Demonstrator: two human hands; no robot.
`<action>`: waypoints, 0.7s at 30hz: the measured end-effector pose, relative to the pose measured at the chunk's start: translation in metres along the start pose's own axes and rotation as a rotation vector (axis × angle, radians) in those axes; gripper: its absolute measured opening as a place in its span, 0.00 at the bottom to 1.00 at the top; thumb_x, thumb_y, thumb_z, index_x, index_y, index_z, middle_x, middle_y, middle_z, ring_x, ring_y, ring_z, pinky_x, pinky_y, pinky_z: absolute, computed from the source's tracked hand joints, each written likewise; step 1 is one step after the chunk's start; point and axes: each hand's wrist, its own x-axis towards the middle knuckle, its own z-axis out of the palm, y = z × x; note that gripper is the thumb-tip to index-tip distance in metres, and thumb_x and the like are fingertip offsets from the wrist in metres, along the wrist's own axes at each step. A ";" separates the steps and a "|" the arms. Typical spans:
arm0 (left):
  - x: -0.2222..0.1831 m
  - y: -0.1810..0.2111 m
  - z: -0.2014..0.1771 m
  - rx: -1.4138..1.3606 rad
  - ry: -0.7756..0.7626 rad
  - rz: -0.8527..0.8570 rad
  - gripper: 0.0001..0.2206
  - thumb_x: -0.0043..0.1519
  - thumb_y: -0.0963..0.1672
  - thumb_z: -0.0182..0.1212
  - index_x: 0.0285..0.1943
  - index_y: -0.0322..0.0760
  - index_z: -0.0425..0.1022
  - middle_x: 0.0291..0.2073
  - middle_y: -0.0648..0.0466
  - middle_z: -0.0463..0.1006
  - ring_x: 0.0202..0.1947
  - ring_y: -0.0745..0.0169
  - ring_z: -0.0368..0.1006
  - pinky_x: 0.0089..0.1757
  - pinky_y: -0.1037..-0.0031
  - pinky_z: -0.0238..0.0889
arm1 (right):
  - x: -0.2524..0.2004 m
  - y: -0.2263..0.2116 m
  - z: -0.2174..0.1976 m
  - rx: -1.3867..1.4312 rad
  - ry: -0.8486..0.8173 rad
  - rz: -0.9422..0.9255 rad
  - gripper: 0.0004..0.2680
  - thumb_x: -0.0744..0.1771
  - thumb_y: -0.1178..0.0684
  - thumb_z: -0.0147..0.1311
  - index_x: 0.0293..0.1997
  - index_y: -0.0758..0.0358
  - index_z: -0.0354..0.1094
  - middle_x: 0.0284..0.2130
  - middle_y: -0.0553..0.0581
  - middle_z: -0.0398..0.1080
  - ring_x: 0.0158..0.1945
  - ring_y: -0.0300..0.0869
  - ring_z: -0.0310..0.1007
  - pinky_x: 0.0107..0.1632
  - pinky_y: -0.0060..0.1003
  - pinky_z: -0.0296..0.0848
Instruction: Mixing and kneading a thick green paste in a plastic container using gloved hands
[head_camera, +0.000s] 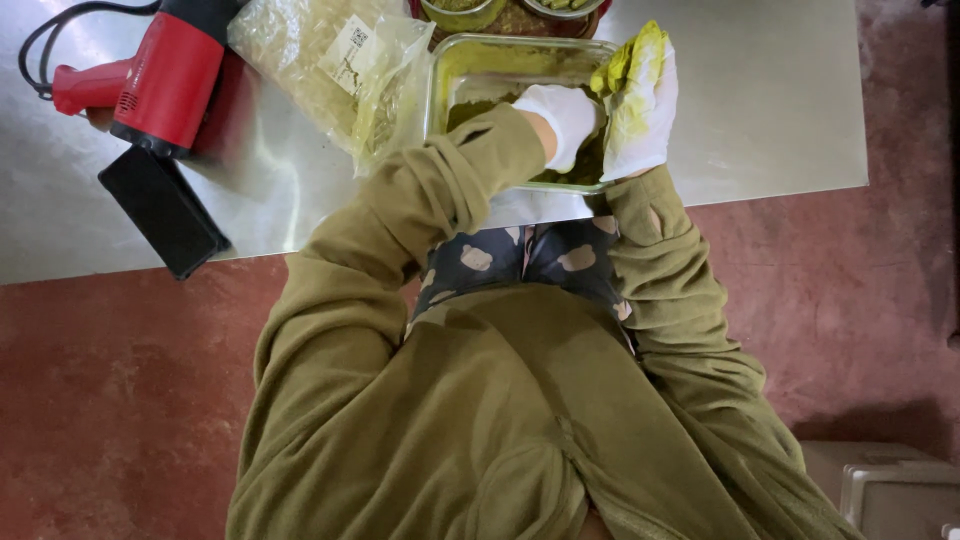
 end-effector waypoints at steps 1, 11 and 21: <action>0.012 0.001 0.005 0.033 -0.007 -0.010 0.15 0.60 0.44 0.61 0.57 0.41 0.77 0.42 0.52 0.80 0.38 0.46 0.79 0.35 0.56 0.75 | 0.000 0.001 -0.001 0.030 0.015 0.012 0.13 0.69 0.43 0.51 0.31 0.57 0.54 0.21 0.49 0.52 0.24 0.37 0.49 0.31 0.35 0.58; -0.037 -0.016 -0.021 -0.113 0.028 -0.052 0.20 0.63 0.48 0.62 0.63 0.40 0.70 0.48 0.45 0.77 0.43 0.41 0.77 0.39 0.55 0.74 | -0.003 -0.003 0.005 0.081 -0.013 -0.007 0.13 0.69 0.43 0.50 0.30 0.57 0.55 0.21 0.51 0.55 0.24 0.39 0.55 0.33 0.36 0.60; -0.025 -0.059 -0.002 -0.459 0.281 -0.035 0.13 0.61 0.40 0.61 0.51 0.53 0.82 0.58 0.56 0.76 0.49 0.48 0.76 0.54 0.59 0.69 | -0.001 -0.002 0.002 0.026 -0.005 -0.028 0.13 0.70 0.43 0.48 0.31 0.58 0.55 0.22 0.51 0.54 0.25 0.39 0.54 0.32 0.37 0.62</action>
